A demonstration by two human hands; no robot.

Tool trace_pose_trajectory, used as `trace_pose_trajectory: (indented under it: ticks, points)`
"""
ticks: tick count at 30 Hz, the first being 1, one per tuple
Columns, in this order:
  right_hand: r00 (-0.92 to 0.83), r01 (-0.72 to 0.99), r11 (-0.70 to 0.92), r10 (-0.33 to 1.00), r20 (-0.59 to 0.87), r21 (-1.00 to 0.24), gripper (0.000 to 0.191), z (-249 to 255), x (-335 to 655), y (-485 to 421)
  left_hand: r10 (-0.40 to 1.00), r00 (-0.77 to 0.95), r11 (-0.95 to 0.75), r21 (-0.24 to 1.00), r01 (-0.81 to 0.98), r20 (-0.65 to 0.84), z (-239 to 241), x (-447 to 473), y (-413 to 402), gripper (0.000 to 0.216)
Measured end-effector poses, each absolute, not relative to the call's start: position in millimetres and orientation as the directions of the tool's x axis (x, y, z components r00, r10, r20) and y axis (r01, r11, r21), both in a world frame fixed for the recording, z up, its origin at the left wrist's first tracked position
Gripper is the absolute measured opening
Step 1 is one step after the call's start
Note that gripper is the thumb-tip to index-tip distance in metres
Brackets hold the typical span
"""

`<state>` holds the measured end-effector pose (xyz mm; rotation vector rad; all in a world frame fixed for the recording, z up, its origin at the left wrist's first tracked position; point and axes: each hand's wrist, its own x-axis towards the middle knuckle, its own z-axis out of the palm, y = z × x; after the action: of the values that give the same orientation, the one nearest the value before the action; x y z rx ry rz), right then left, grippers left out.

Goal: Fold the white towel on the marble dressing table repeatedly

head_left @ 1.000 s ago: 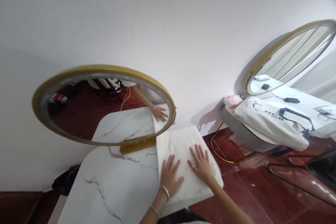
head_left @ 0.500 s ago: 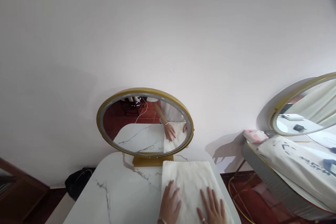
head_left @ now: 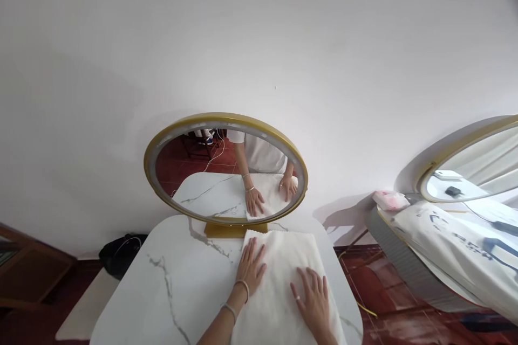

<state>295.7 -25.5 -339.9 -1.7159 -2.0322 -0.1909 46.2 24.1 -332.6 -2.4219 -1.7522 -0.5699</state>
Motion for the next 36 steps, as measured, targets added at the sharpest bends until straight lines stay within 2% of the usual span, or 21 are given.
trace_pose_trajectory:
  ticks: [3, 7, 11, 18, 21, 25, 27, 30, 33, 36]
  points:
    - [-0.114, 0.94, 0.228, 0.911, 0.396, -0.253, 0.057, -334, 275, 2, 0.898, 0.274, -0.333, 0.126, 0.934, 0.345, -329, 27, 21, 0.062]
    - [-0.187, 0.937, 0.283, 0.901, 0.391, -0.206, 0.057, -329, 225, 24, 0.904, 0.231, -0.286, 0.108, 0.952, 0.36, -326, -12, 17, 0.064]
    - [-0.27, 0.923, 0.339, 0.907, 0.323, -0.18, 0.059, -320, 171, 26, 0.917, 0.153, -0.204, 0.105, 0.973, 0.369, -323, -58, 12, 0.066]
    - [-0.378, 0.878, 0.439, 0.881, 0.284, -0.192, 0.064, -311, 101, 42, 0.951, 0.123, -0.164, 0.122, 0.979, 0.283, -311, -124, 18, 0.06]
    - [-0.361, 0.889, 0.416, 0.893, 0.269, -0.19, 0.063, -313, 92, 45, 0.95, 0.131, -0.174, 0.134, 0.976, 0.283, -309, -126, 21, 0.057]
    - [-0.329, 0.913, 0.371, 0.916, 0.232, -0.169, 0.06, -312, 111, 39, 0.945, 0.104, -0.169, 0.19, 0.967, 0.309, -315, -81, -4, 0.06]
    - [-0.269, 0.94, 0.304, 0.939, 0.215, -0.153, 0.058, -312, 130, 32, 0.942, 0.15, -0.224, 0.227, 0.948, 0.302, -320, -49, -32, 0.061]
    - [-0.191, 0.966, 0.223, 0.956, 0.222, -0.131, 0.057, -313, 155, 22, 0.914, 0.309, -0.373, 0.244, 0.895, 0.262, -327, -20, -79, 0.069]
    - [-0.177, 0.97, 0.211, 0.953, 0.246, -0.119, 0.059, -315, 163, 12, 0.884, 0.417, -0.457, 0.211, 0.864, 0.209, -329, -23, -107, 0.075]
    - [-0.204, 0.962, 0.243, 0.943, 0.263, -0.123, 0.059, -315, 147, 5, 0.883, 0.426, -0.458, 0.167, 0.873, 0.195, -329, -46, -116, 0.076]
